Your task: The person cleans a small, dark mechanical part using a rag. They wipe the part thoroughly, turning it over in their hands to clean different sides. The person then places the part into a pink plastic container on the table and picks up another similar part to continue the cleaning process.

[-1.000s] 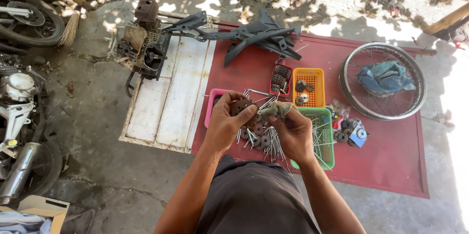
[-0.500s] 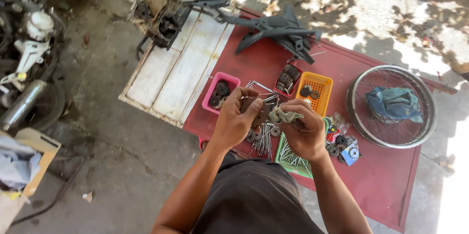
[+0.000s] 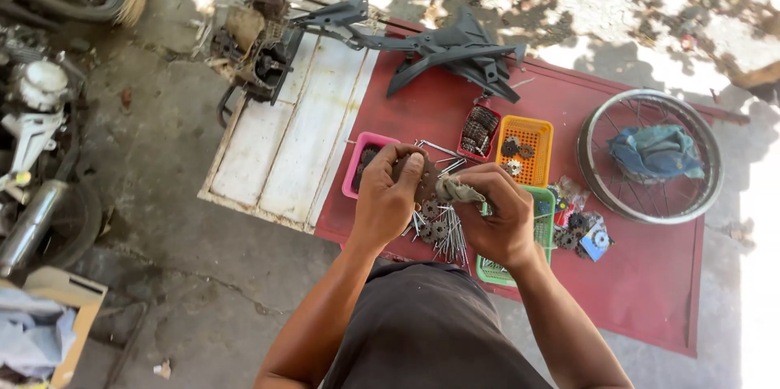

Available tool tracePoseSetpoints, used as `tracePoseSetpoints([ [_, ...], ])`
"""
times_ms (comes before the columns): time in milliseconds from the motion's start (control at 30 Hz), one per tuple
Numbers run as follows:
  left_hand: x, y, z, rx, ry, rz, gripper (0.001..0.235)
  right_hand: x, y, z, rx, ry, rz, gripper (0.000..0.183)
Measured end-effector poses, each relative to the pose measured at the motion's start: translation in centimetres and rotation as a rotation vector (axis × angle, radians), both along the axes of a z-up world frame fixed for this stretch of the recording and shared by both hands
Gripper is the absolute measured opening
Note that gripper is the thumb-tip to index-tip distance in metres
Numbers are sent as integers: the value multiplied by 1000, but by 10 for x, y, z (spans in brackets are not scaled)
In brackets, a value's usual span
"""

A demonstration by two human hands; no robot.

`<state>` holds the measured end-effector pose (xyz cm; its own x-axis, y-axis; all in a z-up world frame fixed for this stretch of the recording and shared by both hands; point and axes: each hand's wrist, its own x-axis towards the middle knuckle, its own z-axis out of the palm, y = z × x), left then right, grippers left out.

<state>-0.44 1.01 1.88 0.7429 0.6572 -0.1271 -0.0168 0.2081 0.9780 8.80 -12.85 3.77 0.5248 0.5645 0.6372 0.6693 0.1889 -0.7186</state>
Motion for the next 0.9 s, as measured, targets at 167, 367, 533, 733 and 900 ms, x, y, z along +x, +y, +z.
tracePoseSetpoints([
  [167,-4,27,7,-97,-27,-38,16,-14,21,-13,-38,-1,-117,9],
  [367,4,49,-12,-300,-108,-160,20,-36,33,0,-9,74,-284,7],
  [533,7,56,7,-302,-90,-293,21,-45,39,6,-19,9,-411,6],
  [733,16,44,3,-93,-19,-412,17,-35,26,3,39,-55,-436,7],
  [900,17,13,3,-161,-69,-272,21,-8,-10,-11,-22,-11,-291,10],
])
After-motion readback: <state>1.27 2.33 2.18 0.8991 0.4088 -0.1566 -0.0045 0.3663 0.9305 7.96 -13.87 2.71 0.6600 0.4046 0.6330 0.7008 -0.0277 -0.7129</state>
